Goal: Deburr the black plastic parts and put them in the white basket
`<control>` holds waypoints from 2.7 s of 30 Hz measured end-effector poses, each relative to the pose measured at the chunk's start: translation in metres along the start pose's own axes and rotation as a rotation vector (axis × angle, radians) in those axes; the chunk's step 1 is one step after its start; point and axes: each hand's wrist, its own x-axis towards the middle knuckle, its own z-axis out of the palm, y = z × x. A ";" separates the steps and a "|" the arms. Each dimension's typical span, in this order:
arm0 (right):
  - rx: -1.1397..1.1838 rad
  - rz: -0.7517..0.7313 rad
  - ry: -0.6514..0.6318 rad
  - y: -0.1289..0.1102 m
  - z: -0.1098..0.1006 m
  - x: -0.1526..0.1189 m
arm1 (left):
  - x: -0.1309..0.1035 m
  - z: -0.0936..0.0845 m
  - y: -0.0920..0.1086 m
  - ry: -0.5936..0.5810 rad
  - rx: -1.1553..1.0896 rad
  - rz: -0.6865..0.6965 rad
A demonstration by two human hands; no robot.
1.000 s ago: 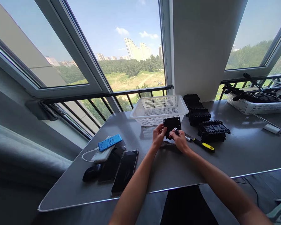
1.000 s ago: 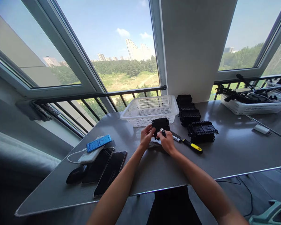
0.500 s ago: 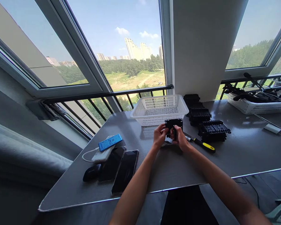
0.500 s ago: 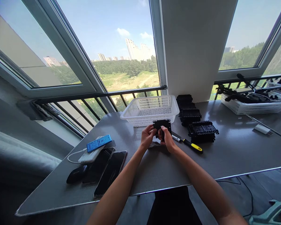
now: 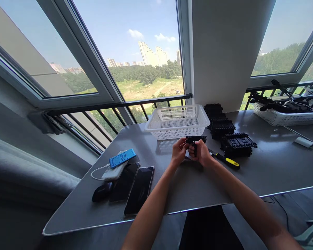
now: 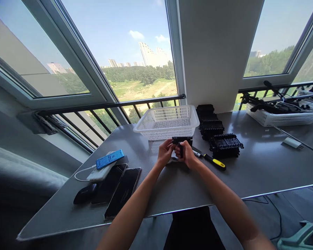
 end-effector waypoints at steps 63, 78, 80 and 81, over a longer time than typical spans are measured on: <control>-0.668 -0.656 0.816 0.020 -0.022 0.016 | 0.005 -0.008 0.001 0.211 -0.652 -0.269; -0.679 -0.669 1.045 0.006 -0.033 0.011 | 0.005 -0.015 -0.006 -0.003 -0.390 -0.394; -0.701 -0.638 1.056 0.006 -0.029 0.010 | 0.006 -0.015 -0.007 0.017 -0.410 -0.389; -0.716 -0.634 1.052 0.006 -0.026 0.008 | 0.006 -0.015 -0.008 0.030 -0.417 -0.386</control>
